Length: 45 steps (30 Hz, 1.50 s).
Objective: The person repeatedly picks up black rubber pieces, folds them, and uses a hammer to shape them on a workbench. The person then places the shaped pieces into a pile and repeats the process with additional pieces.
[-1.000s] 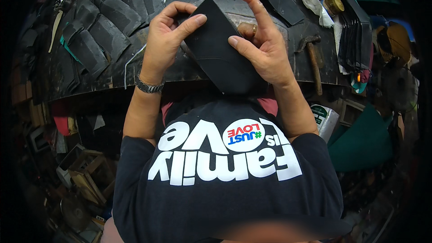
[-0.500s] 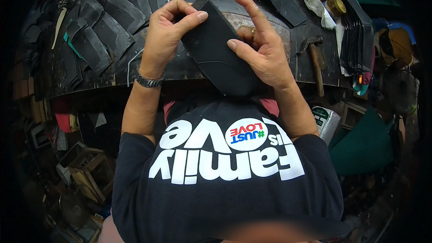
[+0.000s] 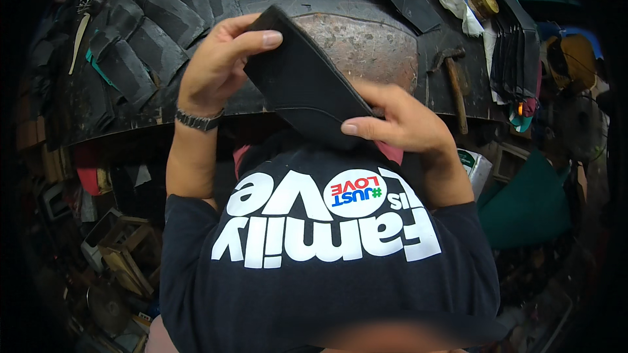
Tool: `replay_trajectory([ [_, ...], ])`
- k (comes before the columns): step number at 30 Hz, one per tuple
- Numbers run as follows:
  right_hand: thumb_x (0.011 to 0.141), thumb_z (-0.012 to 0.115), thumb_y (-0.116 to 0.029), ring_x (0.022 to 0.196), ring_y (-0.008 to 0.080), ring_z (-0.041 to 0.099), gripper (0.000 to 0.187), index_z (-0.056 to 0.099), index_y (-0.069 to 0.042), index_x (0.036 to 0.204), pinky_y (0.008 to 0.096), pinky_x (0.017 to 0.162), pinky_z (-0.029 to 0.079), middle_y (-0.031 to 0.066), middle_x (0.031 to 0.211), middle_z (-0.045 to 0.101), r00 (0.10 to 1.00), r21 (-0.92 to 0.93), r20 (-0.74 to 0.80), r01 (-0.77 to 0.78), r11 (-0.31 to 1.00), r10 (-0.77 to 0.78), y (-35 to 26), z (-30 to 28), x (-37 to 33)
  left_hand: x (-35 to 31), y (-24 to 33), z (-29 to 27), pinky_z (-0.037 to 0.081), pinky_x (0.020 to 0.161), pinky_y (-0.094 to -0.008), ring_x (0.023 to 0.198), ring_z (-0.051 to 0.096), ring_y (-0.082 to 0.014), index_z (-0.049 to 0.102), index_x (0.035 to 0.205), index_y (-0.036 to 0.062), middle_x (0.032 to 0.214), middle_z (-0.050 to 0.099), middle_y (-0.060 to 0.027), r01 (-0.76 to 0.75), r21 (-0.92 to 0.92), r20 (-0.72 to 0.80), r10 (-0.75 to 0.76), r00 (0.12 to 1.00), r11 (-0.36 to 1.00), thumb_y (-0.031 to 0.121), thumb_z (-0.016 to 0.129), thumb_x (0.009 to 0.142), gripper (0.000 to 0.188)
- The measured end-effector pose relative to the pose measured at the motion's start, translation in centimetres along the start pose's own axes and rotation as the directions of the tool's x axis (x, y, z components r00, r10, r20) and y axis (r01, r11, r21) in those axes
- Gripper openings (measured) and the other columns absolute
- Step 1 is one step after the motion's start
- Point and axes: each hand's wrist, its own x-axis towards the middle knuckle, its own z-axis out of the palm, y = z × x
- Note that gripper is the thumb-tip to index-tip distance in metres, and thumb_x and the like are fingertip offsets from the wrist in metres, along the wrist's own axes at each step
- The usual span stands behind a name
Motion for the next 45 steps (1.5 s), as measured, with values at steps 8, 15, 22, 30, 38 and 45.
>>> replay_trajectory([
  [8,0.070,0.070,0.008,0.101,0.0324,0.070,0.064,0.064,-0.004,0.133,0.0443,0.093,0.053,0.0137,0.109,0.074,0.669,-0.877,-0.337,0.032,0.479,-0.663,-1.8,0.1,-3.4,-1.7,4.4,0.8,0.047,0.101,-0.0511,0.103,0.072,-0.0342,0.078,0.088,0.0038,0.098,0.077,-0.0167,-0.772,0.359,0.585,0.518,0.624,0.525,0.015,0.074,0.085,0.012],
  [15,0.074,0.081,-0.017,0.152,0.0461,0.022,0.102,0.028,-0.007,0.160,0.0671,0.120,0.015,0.0288,0.161,0.029,0.852,-0.845,-0.381,-0.163,0.509,-0.359,8.9,4.1,3.0,-1.3,1.7,0.8,0.048,0.102,-0.0407,0.116,0.067,-0.0276,0.070,0.127,0.0063,0.122,0.072,-0.0087,-0.400,0.721,0.358,0.189,0.914,0.566,0.028,0.085,0.082,0.052],
  [22,0.086,0.070,-0.007,0.136,0.0342,0.052,0.065,0.049,0.001,0.147,0.0456,0.117,0.036,0.0192,0.142,0.058,0.761,-0.592,-0.465,0.113,0.798,-0.452,7.8,0.4,-1.4,2.1,-6.3,3.0,0.055,0.078,-0.0401,0.089,0.070,-0.0346,0.071,0.112,0.0034,0.101,0.072,-0.0179,0.030,0.999,-0.037,0.224,0.974,0.034,0.039,0.078,0.087,0.045],
  [30,0.097,0.063,-0.016,0.110,0.0404,0.063,0.050,0.052,-0.007,0.145,0.0482,0.094,0.051,0.0199,0.119,0.066,0.441,-0.503,-0.864,-0.761,0.411,-0.241,16.3,-7.6,-8.0,3.7,-7.5,2.9,0.055,0.076,-0.0465,0.086,0.070,-0.0380,0.073,0.108,0.0060,0.090,0.073,-0.0167,-0.047,0.993,0.004,0.372,0.928,0.107,0.038,0.075,0.087,0.038],
  [38,0.110,0.043,-0.010,0.059,0.0046,0.045,0.055,0.029,-0.014,0.162,0.0184,0.052,0.040,0.0014,0.081,0.057,0.327,-0.277,-0.873,0.275,0.920,-0.361,6.5,-2.3,-7.0,2.6,-5.2,1.5,0.056,0.080,-0.0399,0.091,0.072,-0.0352,0.076,0.115,0.0084,0.104,0.074,-0.0173,0.028,0.985,-0.077,0.288,0.955,0.171,0.025,0.074,0.089,0.031],
  [45,0.100,0.060,-0.015,0.096,0.0425,0.069,0.032,0.060,-0.007,0.132,0.0473,0.084,0.055,0.0235,0.106,0.069,0.818,-0.512,-0.507,-0.033,0.858,-0.271,5.3,1.7,-1.6,2.6,-4.2,1.1,0.056,0.077,-0.0351,0.084,0.074,-0.0305,0.074,0.117,0.0042,0.104,0.075,-0.0183,0.029,0.983,-0.070,0.219,0.973,0.183,0.021,0.074,0.089,0.033],
])
